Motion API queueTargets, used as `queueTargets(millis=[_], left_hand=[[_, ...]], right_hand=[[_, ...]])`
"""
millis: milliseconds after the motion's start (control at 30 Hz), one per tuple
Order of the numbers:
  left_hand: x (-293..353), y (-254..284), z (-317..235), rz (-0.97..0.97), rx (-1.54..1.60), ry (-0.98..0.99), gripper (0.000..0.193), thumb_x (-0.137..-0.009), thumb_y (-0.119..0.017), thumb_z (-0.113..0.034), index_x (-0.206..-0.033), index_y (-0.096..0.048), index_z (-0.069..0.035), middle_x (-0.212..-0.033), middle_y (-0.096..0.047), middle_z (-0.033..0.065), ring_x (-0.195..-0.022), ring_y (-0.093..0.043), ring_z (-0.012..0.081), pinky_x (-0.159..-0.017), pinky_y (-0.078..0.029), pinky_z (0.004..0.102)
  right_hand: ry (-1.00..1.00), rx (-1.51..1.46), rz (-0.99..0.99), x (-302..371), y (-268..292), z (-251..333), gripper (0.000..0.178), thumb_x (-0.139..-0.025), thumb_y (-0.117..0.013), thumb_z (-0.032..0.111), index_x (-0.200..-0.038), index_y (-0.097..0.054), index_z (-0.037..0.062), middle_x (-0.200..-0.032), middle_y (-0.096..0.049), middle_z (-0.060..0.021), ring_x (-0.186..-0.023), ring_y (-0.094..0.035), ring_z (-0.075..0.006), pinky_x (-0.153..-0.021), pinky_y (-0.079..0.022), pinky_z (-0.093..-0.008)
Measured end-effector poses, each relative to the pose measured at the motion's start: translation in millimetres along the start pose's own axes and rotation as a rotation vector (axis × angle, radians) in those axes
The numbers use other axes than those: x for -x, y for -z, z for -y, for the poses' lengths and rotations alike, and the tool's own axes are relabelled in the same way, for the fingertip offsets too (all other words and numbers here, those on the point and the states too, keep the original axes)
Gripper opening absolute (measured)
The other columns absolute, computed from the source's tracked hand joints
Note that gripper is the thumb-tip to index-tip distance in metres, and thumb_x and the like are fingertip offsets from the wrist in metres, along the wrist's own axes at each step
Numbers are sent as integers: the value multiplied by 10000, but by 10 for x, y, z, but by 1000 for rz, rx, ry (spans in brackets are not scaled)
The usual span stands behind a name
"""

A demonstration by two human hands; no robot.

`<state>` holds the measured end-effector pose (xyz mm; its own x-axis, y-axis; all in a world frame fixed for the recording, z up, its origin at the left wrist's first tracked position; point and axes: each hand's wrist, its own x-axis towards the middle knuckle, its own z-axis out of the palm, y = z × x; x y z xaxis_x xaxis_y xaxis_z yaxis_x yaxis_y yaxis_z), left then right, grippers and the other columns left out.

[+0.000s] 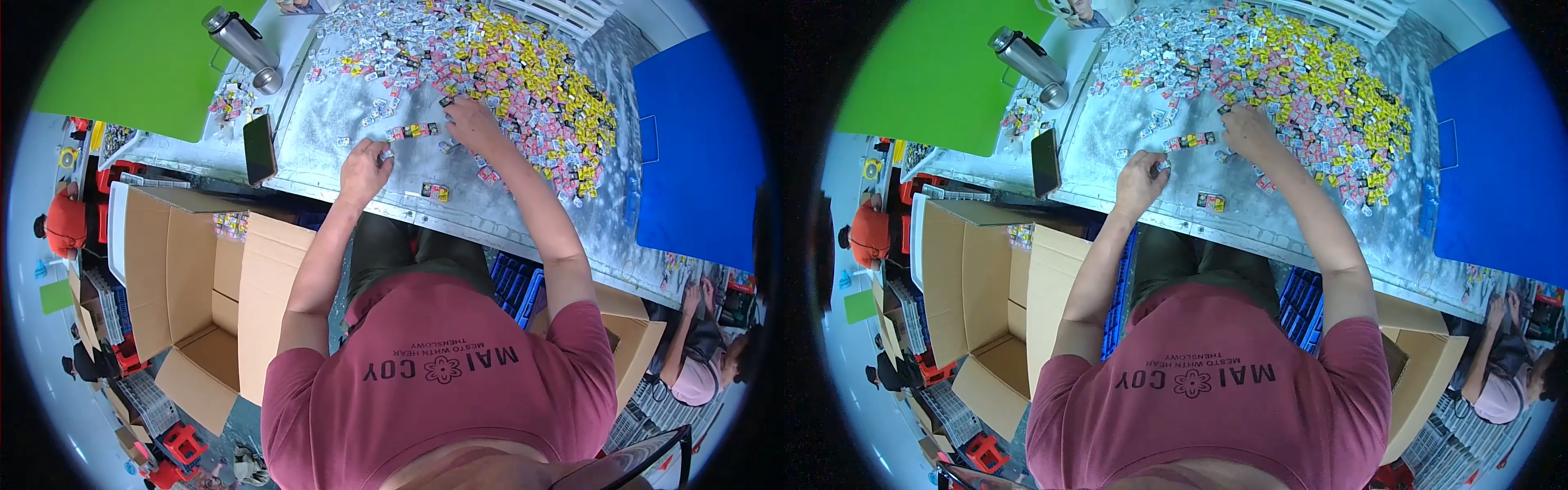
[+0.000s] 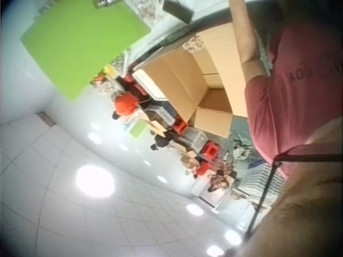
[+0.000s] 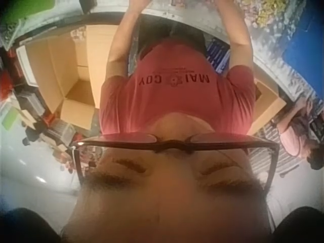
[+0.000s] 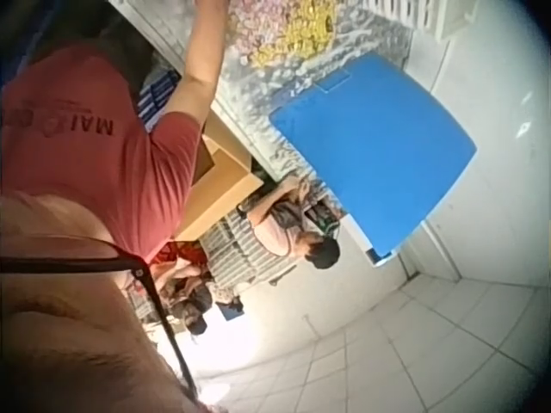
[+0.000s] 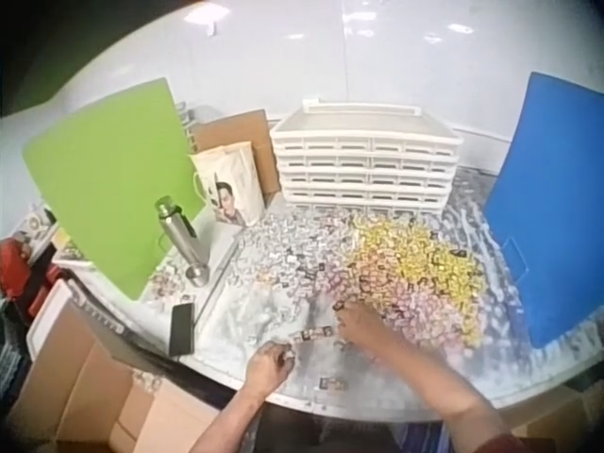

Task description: Assembling small plastic toy components and placing the finished sets into a cardboard box.

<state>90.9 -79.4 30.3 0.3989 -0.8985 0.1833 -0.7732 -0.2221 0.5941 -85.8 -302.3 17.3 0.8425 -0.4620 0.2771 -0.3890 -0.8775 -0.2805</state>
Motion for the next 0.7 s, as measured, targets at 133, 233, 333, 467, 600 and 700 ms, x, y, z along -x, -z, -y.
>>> queueTargets(millis=[133, 233, 333, 467, 600, 700], left_hand=[[18, 1, -31, -35, -42, -6, 242, -820, -761, -128, -1050, -729, -63, -911, -652, 111, -768, -670, 275, -724, -549, 398], [29, -13, 21, -67, -91, -4, 239, -828, -762, -140, -1052, -732, -61, -914, -657, 114, -761, -670, 277, -720, -551, 401], [3, -43, 113, -109, -94, 28, 254, -825, -778, -157, -1050, -734, -47, -907, -661, 117, -748, -668, 278, -716, -552, 402], [-47, -15, 127, -71, -56, 48, 302, -800, -812, -165, -1059, -738, -28, -891, -667, 129, -749, -671, 277, -727, -554, 396], [-63, 18, 163, -32, -29, 47, 334, -778, -829, -149, -1072, -739, -20, -882, -666, 135, -779, -677, 290, -753, -555, 397], [-93, 13, 188, -60, -64, 27, 344, -769, -832, -136, -1078, -738, -18, -901, -671, 136, -803, -684, 304, -779, -555, 408]], right_hand=[[-23, 24, -49, 26, 9, 30, 176, -819, -669, 140, -986, -699, 93, -981, -635, -111, -950, -660, -315, -792, -520, -485], [64, -69, -98, 25, 3, 89, 196, -807, -661, 104, -998, -700, 82, -987, -634, -125, -956, -659, -326, -798, -522, -486], [53, -77, -11, 20, 9, 101, 184, -807, -652, 89, -983, -699, 66, -991, -638, -142, -955, -656, -339, -811, -527, -483], [0, -71, 78, 26, 16, 54, 255, -837, -672, 105, -1084, -701, 53, -1030, -631, -123, -1024, -630, -318, -907, -512, -443], [-87, -6, 124, 25, 24, 60, 257, -837, -701, 131, -1083, -700, 56, -1029, -627, -125, -1025, -629, -321, -917, -495, -465], [-83, 42, 30, 57, 80, 144, 273, -834, -716, 144, -1092, -698, 58, -1049, -623, -124, -1030, -629, -319, -918, -490, -471]])
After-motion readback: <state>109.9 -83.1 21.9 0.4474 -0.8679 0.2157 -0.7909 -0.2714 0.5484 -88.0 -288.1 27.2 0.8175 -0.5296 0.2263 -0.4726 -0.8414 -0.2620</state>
